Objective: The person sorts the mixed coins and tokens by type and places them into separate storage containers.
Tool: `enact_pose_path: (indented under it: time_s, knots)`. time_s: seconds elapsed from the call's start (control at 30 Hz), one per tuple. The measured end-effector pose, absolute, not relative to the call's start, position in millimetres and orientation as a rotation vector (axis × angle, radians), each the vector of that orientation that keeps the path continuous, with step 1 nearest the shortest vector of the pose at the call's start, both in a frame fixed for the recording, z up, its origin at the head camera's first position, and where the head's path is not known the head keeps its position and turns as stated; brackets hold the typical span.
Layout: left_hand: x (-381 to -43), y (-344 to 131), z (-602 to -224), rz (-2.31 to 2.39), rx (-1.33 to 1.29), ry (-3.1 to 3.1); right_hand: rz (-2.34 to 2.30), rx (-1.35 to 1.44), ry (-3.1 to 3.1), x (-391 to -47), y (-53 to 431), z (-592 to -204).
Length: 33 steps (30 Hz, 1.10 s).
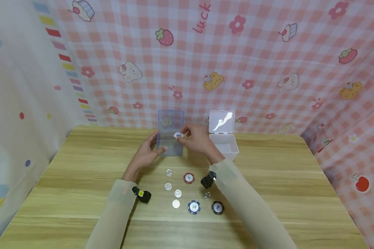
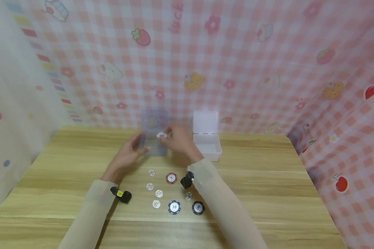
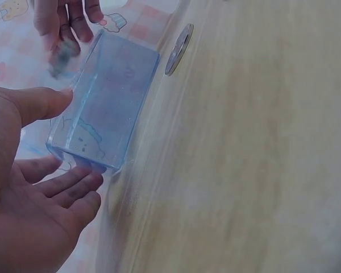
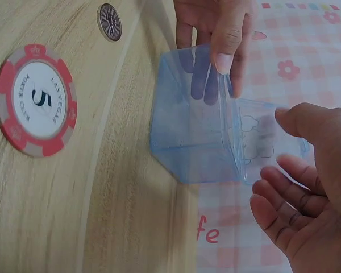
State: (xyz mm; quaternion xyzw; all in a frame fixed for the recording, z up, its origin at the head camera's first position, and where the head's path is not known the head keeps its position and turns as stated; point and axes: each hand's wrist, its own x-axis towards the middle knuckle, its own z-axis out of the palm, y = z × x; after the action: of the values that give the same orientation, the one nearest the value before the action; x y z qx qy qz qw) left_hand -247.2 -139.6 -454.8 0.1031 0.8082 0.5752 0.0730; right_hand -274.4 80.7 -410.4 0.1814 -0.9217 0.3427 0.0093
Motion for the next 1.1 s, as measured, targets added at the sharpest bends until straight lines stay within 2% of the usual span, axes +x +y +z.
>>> enact_pose_path:
  time_s: [0.17, 0.67, 1.1]
  knots:
    - [-238, -134, -437, 1.737, 0.341, 2.414, 1.102, 0.541, -2.889, -273, 84, -408]
    - [-241, -134, -439, 1.743, 0.299, 2.393, 1.058, 0.652, -2.867, -266, 94, -401]
    - [-242, -134, -441, 1.776, 0.336, 2.374, 1.048, 0.769, -2.887, -243, 103, -400]
